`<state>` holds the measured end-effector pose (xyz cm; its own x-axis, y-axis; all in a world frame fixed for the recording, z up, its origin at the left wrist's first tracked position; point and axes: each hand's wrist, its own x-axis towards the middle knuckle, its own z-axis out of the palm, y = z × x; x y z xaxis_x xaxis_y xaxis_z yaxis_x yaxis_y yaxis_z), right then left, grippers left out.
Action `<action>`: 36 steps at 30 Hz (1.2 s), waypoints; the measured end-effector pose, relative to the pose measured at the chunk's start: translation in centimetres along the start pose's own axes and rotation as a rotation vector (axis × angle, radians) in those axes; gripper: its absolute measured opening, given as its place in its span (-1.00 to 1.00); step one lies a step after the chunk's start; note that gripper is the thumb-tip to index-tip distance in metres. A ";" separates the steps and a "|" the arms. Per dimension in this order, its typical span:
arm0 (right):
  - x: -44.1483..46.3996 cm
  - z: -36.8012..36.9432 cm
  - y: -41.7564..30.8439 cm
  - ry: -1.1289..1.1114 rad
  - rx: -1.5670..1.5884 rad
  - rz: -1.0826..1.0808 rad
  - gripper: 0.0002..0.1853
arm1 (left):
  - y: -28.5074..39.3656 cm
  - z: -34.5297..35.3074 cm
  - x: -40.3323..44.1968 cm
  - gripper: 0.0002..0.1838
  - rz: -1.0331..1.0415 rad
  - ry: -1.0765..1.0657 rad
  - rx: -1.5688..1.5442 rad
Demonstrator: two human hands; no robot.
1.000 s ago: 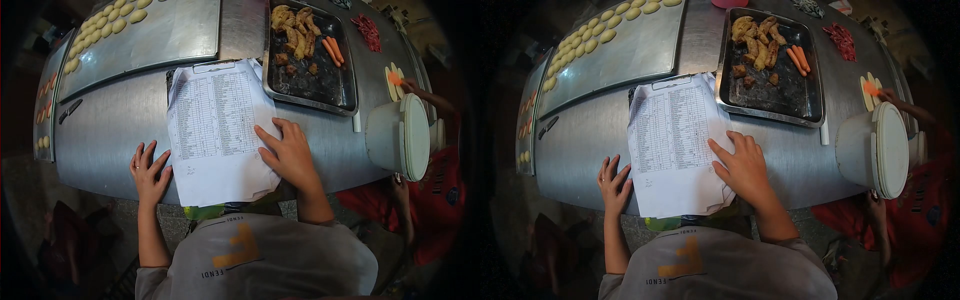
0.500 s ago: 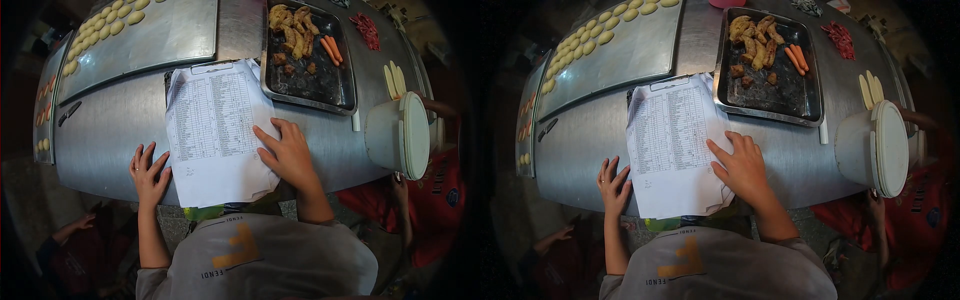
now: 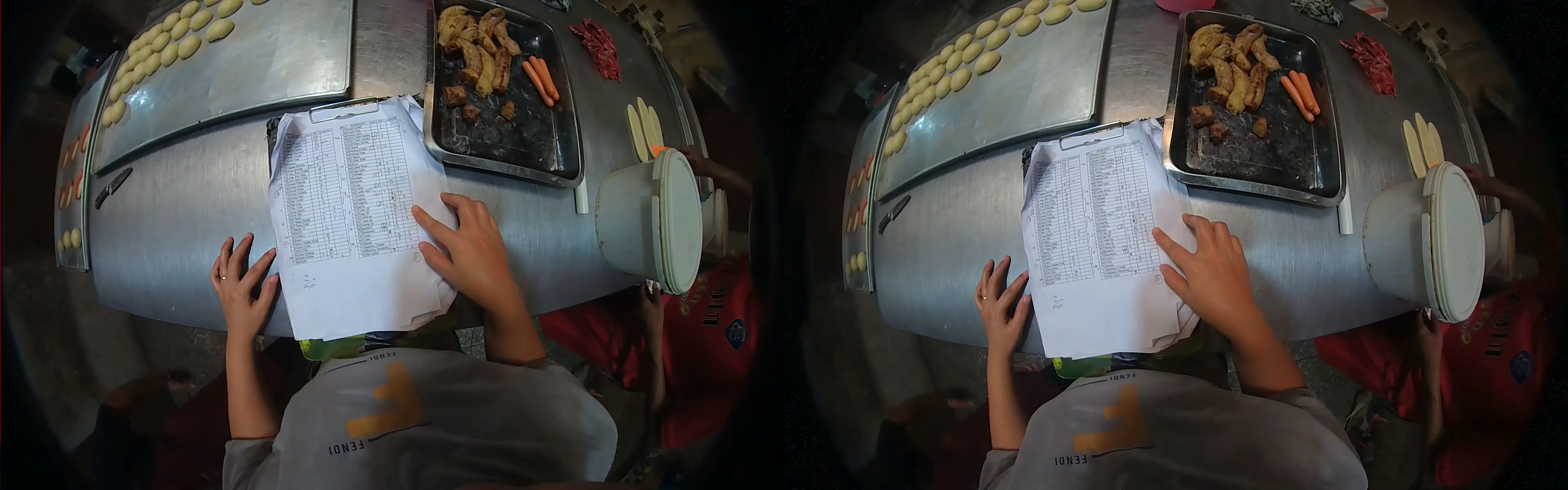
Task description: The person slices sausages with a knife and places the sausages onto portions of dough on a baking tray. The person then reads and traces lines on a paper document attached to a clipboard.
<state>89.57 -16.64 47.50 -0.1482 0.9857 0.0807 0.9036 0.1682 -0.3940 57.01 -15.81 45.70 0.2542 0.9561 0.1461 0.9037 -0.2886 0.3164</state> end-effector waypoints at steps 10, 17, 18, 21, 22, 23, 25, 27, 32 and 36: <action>0.1 0.0 0.2 0.008 0.001 -0.017 -0.52 | -0.4 -0.7 -0.2 -0.73 -0.082 0.065 -0.352; 0.2 -0.3 0.2 -0.002 0.008 -0.005 -0.53 | 8.6 -12.9 1.5 -0.48 0.819 -0.917 -1.024; 0.2 -0.2 0.1 0.000 0.015 -0.004 -0.53 | 10.8 -12.9 1.5 -0.73 0.957 -0.914 -0.980; 0.1 -0.1 -0.1 -0.006 0.016 0.000 -0.53 | 14.3 -10.8 1.2 -0.85 1.085 -0.945 -1.214; 0.2 -0.2 0.0 -0.007 0.011 0.002 -0.53 | 14.9 -10.1 1.2 -0.88 1.154 -0.954 -1.334; 0.1 -0.2 0.0 -0.010 0.007 0.009 -0.53 | 15.2 -9.8 1.1 -0.87 1.220 -0.965 -1.458; -0.1 -0.2 0.0 -0.003 0.006 0.012 -0.53 | 14.9 -10.0 1.5 -0.88 1.204 -0.862 -1.493; -0.1 -0.1 0.0 0.009 0.005 0.005 -0.53 | 14.4 -10.1 2.1 -0.90 1.158 -0.642 -1.553; 0.1 -0.3 0.3 0.012 0.028 0.009 -0.53 | 13.6 -10.9 2.0 -0.89 1.127 -0.322 -1.684; 0.0 -0.3 0.1 0.005 0.016 -0.007 -0.54 | 15.6 -10.4 0.4 -0.87 1.034 -0.313 -1.877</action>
<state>89.81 -16.63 47.73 -0.1525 0.9844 0.0881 0.8961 0.1753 -0.4078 67.63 -20.52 60.49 0.5083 0.3875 0.7691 -0.8122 -0.0814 0.5777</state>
